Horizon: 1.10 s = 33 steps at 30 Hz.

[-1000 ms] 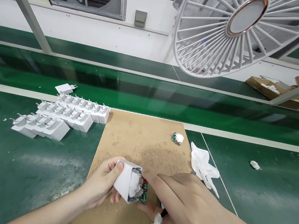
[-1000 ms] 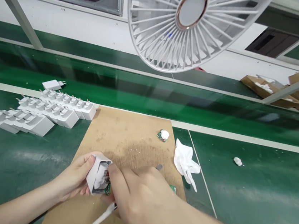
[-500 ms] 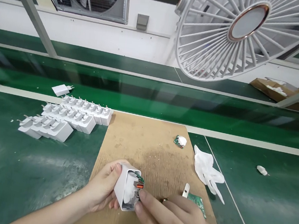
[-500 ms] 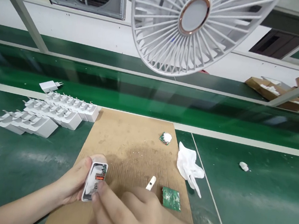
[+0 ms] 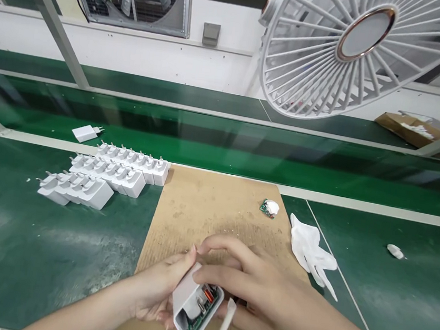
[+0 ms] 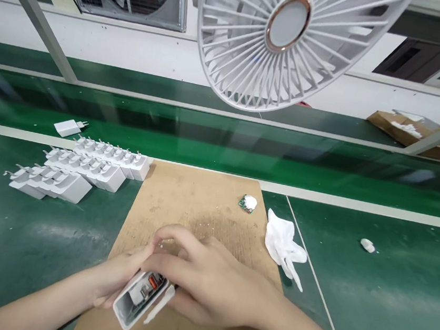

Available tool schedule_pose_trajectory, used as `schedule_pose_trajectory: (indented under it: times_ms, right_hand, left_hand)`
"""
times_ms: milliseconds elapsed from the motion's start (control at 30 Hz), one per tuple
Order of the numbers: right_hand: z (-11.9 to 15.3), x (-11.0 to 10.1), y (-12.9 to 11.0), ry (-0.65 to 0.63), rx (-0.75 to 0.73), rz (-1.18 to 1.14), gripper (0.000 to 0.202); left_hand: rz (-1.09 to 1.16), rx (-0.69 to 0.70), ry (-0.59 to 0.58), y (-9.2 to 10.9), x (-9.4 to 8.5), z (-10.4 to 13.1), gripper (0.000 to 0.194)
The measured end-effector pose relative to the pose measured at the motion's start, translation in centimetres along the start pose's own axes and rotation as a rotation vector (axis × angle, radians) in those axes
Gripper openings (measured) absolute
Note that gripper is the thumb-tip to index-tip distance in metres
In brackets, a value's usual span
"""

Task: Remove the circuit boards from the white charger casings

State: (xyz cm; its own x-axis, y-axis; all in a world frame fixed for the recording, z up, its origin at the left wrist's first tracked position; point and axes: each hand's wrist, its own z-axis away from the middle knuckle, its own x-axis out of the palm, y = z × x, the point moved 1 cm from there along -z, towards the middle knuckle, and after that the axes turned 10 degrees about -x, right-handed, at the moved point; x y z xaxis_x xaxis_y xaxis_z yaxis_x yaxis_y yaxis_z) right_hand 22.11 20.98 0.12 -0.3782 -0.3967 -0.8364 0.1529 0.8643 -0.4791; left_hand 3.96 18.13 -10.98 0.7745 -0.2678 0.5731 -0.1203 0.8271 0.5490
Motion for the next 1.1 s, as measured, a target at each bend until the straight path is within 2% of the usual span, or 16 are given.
schedule_pose_trajectory:
  times_ms: [67, 167, 200, 267, 367, 400, 500, 567, 700, 733, 800, 867, 933, 1000, 1100]
  right_hand:
    - [-0.1, 0.3, 0.3, 0.055, 0.062, -0.027, 0.027]
    - [0.3, 1.2, 0.6, 0.18, 0.152, -0.016, 0.027]
    - [0.4, 1.4, 0.6, 0.214, 0.168, -0.011, 0.026]
    - [0.4, 1.9, 0.7, 0.266, 0.176, -0.016, 0.029]
    - [-0.1, 2.4, 0.8, 0.316, 0.154, -0.046, 0.036]
    - [-0.3, 2.5, 0.9, 0.325, 0.153, -0.053, 0.037]
    - [-0.3, 2.6, 1.0, 0.332, 0.142, -0.059, 0.03]
    - [0.4, 2.1, 1.1, 0.362, 0.152, -0.06, 0.027]
    - [2.5, 0.2, 0.9, 0.633, 0.237, 0.03, 0.052]
    - [2.9, -0.2, 0.6, 0.663, 0.239, 0.046, 0.055]
    - [3.2, -0.6, 0.0, 0.616, 0.208, 0.051, 0.053]
    - [3.0, -0.6, -0.7, 0.492, 0.15, 0.041, 0.045]
    - [2.6, -0.3, -1.2, 0.421, 0.074, 0.059, 0.033]
    - [2.3, 0.0, -1.5, 0.409, 0.014, 0.085, 0.024]
    - [2.2, 0.5, -1.4, 0.409, 0.011, 0.115, 0.02]
  left_hand:
    - [-0.055, -0.002, -0.027, 0.7, 0.2, 0.4, 0.071]
    - [-0.108, 0.246, 0.045, 1.8, 0.5, 1.6, 0.069]
    - [-0.118, 0.324, 0.036, 2.0, 0.6, 1.9, 0.067]
    - [-0.147, 0.431, -0.009, 2.0, 0.9, 2.5, 0.06]
    - [-0.169, 0.555, 0.042, 1.6, 1.2, 2.8, 0.046]
    - [-0.147, 0.557, 0.044, 1.5, 1.2, 2.7, 0.041]
    - [-0.026, 0.474, -0.047, 1.3, 1.4, 2.3, 0.031]
    - [0.02, 0.441, -0.04, 1.3, 1.5, 2.2, 0.03]
    - [0.048, 0.413, 0.06, 1.4, 1.7, 2.4, 0.032]
    - [0.055, 0.411, 0.07, 1.4, 1.7, 2.4, 0.032]
    - [0.064, 0.406, 0.08, 1.4, 1.7, 2.5, 0.031]
    - [0.071, 0.397, 0.09, 1.4, 1.7, 2.5, 0.03]
    - [0.076, 0.389, 0.09, 1.3, 1.7, 2.4, 0.029]
    - [0.079, 0.384, 0.084, 1.3, 1.7, 2.3, 0.029]
    - [0.086, 0.377, 0.091, 1.3, 1.7, 2.3, 0.029]
